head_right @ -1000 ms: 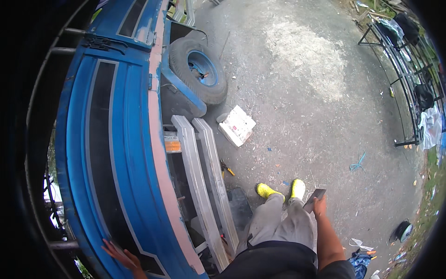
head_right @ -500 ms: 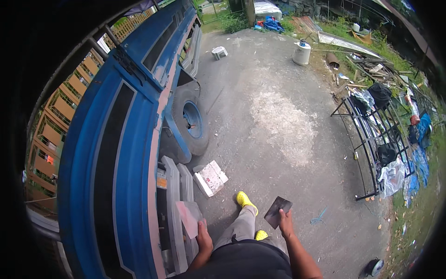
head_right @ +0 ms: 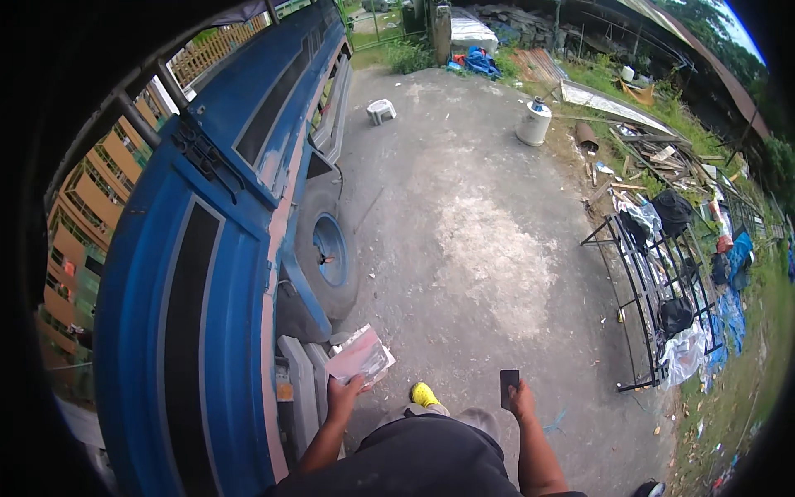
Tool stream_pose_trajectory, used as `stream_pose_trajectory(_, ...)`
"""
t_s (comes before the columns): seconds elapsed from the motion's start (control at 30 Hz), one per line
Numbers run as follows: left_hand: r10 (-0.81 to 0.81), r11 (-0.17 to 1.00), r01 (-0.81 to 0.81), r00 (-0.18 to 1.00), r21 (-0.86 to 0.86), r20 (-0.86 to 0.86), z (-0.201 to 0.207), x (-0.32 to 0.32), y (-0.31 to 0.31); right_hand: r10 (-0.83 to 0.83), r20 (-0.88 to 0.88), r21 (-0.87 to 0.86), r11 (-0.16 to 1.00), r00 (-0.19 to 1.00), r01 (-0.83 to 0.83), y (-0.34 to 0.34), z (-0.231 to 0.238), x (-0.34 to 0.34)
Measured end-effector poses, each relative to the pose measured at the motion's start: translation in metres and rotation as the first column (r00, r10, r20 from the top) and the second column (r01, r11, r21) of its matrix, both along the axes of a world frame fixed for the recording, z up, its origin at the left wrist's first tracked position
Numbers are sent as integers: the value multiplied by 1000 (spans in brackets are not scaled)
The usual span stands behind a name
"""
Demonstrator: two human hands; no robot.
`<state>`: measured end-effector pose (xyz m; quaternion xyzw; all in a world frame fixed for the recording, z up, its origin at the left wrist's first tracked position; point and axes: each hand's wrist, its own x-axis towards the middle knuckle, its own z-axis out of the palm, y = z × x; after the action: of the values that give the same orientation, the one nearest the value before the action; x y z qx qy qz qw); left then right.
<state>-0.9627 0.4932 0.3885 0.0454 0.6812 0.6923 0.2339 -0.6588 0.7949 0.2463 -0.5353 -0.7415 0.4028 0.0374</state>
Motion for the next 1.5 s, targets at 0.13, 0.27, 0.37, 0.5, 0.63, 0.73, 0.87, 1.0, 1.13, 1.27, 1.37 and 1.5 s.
stream_pose_trajectory(0.13, -86, 996, 88, 995, -33, 45, 7, -44, 49, -277, 347, 46, 959, 896, 279, 7, -96, 123)
stream_pose_trajectory(0.27, -102, 991, 109, 991, -73, 85, -19, -85, 73, -210, 392, -74, 963, 896, 258, -17, -67, 132)
stream_pose_trajectory(0.37, -12, 998, 24, 981, -61, 194, -31, -105, 99, -106, 395, -155, 971, 912, 181, -10, -30, 93)
stream_pose_trajectory(0.5, 19, 999, -33, 950, 42, 312, -39, -142, 173, -111, 433, -196, 957, 894, 214, 28, -48, 47)
stream_pose_trajectory(0.63, -78, 991, 38, 942, 128, 326, -7, -187, 267, -147, 309, -133, 972, 940, 195, 109, -68, -17)
stream_pose_trajectory(0.73, -94, 994, 70, 946, 87, 311, 11, -223, 329, -200, 273, -177, 951, 941, 254, 199, -79, -68)
stream_pose_trajectory(0.87, -188, 981, 193, 955, 2, 228, 36, -272, 410, -200, 27, -49, 978, 980, 201, 333, -77, -154)
stream_pose_trajectory(1.0, -127, 992, 125, 986, 23, 106, 37, -306, 457, -48, -200, -41, 998, 979, 40, 430, 5, -284)
stream_pose_trajectory(1.13, -170, 984, 170, 985, 44, 11, 54, -338, 523, 142, -286, -11, 988, 947, -152, 487, 84, -390)
stream_pose_trajectory(1.27, -448, 889, 452, 891, -76, 69, 67, -379, 589, 290, -346, 7, 952, 892, -306, 518, 168, -471)
stream_pose_trajectory(1.37, -690, 712, 692, 721, -117, 67, 59, -418, 630, 483, -242, 34, 871, 842, -490, 547, 207, -526)
stream_pose_trajectory(1.5, -863, 474, 841, 502, -262, 49, 75, -476, 702, 615, -257, 150, 788, 746, -597, 594, 235, -597)
